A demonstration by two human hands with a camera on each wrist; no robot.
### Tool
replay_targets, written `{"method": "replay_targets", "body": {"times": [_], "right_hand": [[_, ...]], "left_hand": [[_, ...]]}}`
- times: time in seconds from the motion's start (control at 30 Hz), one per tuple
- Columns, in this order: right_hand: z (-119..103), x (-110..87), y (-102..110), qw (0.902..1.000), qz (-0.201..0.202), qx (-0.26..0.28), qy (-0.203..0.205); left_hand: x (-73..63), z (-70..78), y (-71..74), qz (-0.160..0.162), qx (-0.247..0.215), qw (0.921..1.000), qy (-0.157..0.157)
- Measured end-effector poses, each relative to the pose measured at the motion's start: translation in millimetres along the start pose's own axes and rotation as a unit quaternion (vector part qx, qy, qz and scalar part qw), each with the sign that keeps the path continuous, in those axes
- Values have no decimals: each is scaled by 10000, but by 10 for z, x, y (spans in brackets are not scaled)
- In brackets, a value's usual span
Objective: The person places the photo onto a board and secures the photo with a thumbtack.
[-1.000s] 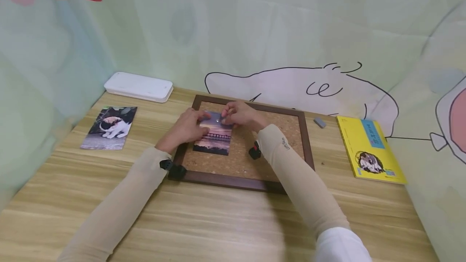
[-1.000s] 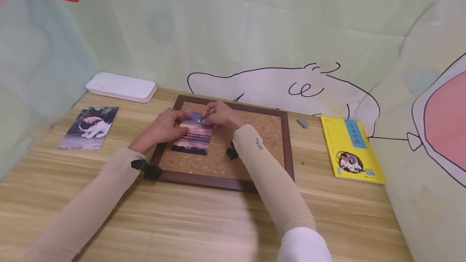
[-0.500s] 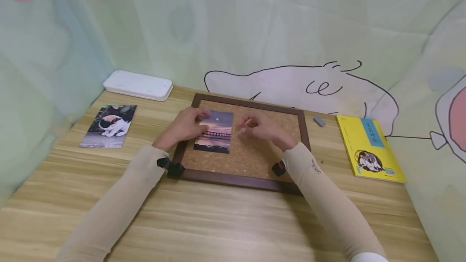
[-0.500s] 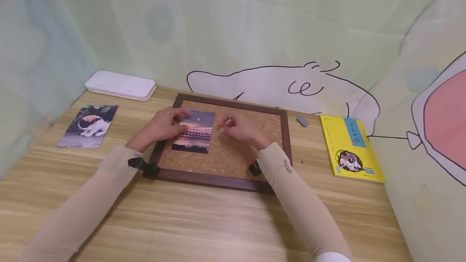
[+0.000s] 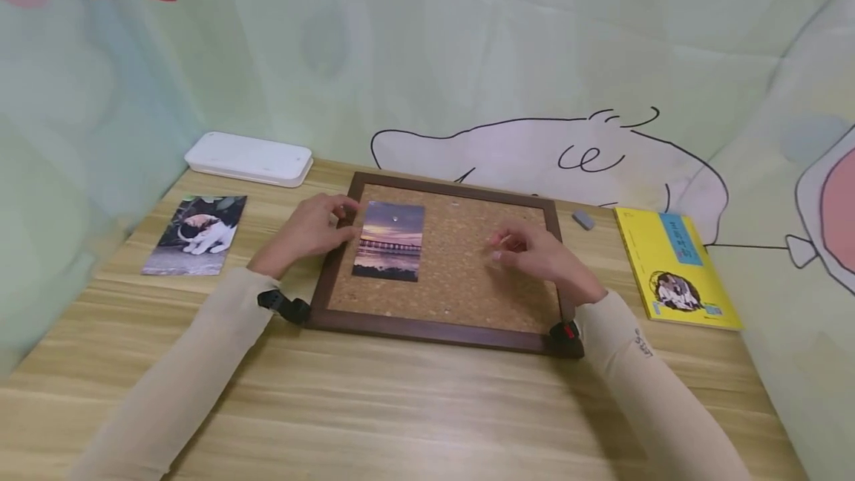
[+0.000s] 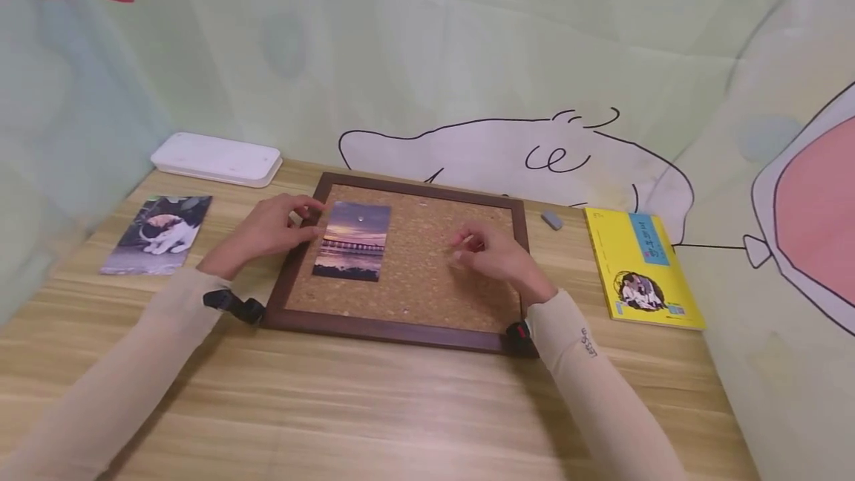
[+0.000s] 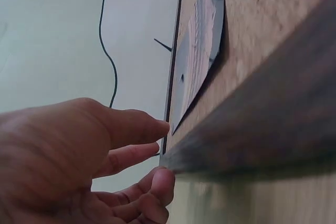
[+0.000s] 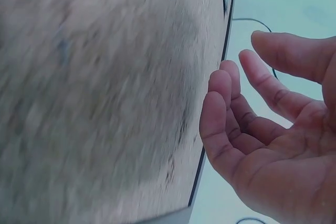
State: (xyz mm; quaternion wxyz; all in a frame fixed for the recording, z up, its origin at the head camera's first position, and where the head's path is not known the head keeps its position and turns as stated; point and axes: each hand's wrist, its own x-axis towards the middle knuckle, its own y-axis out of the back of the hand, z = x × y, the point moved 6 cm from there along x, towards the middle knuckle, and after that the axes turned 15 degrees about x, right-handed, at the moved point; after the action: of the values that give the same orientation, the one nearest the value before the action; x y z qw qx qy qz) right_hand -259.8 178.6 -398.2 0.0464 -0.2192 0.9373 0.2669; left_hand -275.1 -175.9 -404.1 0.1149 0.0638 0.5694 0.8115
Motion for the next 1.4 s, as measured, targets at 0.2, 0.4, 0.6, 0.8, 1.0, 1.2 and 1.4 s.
{"method": "replay_targets", "body": {"times": [0.2, 0.4, 0.6, 0.8, 1.0, 1.2, 1.4], "right_hand": [[88, -150, 137, 9999, 144, 13, -6], [202, -282, 250, 9993, 272, 127, -238], [305, -392, 330, 9991, 276, 129, -293], [418, -465, 395, 9978, 396, 23, -526], [490, -543, 511, 9961, 569, -140, -664], [573, -596, 650, 9949, 778, -131, -634], [705, -648, 738, 9921, 806, -38, -960]], "left_hand": [[-93, -152, 110, 23, 122, 9999, 118], [-198, -405, 216, 54, 264, 9992, 280], [-314, -668, 307, 41, 444, 9981, 437], [-466, -872, 384, -39, 436, 9971, 619], [-571, -1086, 428, 45, 475, 9962, 729], [-675, -1335, 457, 319, 339, 9952, 863], [-782, -1524, 525, 402, 446, 9936, 959]]}}
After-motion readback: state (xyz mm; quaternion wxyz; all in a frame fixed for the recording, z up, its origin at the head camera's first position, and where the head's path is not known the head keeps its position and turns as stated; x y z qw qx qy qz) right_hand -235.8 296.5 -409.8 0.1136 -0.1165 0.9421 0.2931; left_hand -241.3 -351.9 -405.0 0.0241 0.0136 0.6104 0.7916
